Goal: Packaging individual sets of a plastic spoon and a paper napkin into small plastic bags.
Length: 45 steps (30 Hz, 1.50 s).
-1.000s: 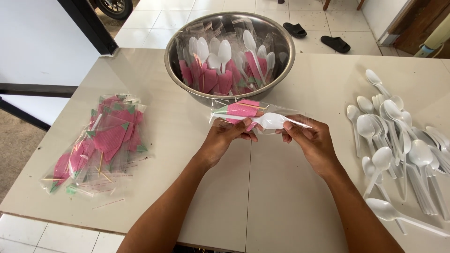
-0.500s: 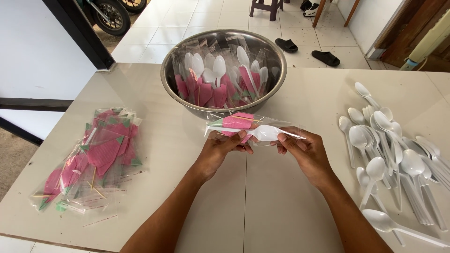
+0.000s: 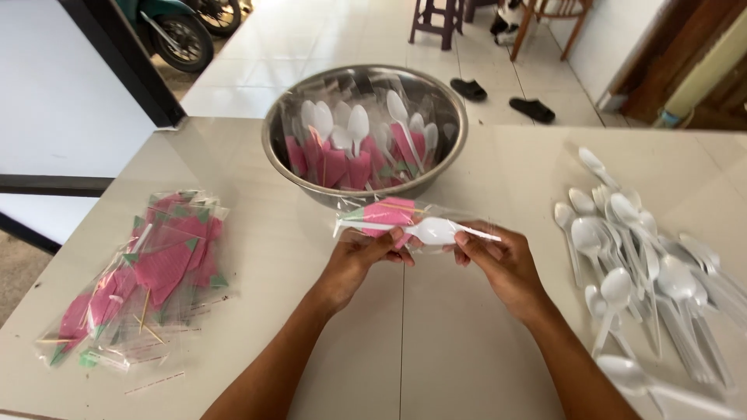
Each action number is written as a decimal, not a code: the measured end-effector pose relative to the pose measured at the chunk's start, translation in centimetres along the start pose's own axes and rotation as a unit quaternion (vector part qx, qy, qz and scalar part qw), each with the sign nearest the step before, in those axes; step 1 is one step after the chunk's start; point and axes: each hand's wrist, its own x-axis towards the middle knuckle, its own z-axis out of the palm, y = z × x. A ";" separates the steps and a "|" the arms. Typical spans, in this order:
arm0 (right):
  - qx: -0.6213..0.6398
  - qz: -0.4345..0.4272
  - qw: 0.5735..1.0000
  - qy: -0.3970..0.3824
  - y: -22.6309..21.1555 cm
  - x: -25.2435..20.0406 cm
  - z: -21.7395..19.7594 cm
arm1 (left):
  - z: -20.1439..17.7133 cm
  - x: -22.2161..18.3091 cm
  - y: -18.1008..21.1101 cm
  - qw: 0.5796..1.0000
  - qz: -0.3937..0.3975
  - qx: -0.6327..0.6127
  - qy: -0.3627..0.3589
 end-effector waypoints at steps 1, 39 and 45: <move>0.001 0.007 1.000 0.006 0.1 0.1 -0.1 | 0.2 0.1 0.4 1.000 -0.008 -0.001 -0.004; -0.031 -0.046 0.998 -0.042 1.0 0.1 -0.6 | 0.1 -0.3 0.3 0.999 0.008 0.029 -0.038; -0.037 -0.038 0.998 -0.014 0.5 -0.1 -1.1 | -1.4 0.6 -2.3 1.000 0.015 0.020 -0.015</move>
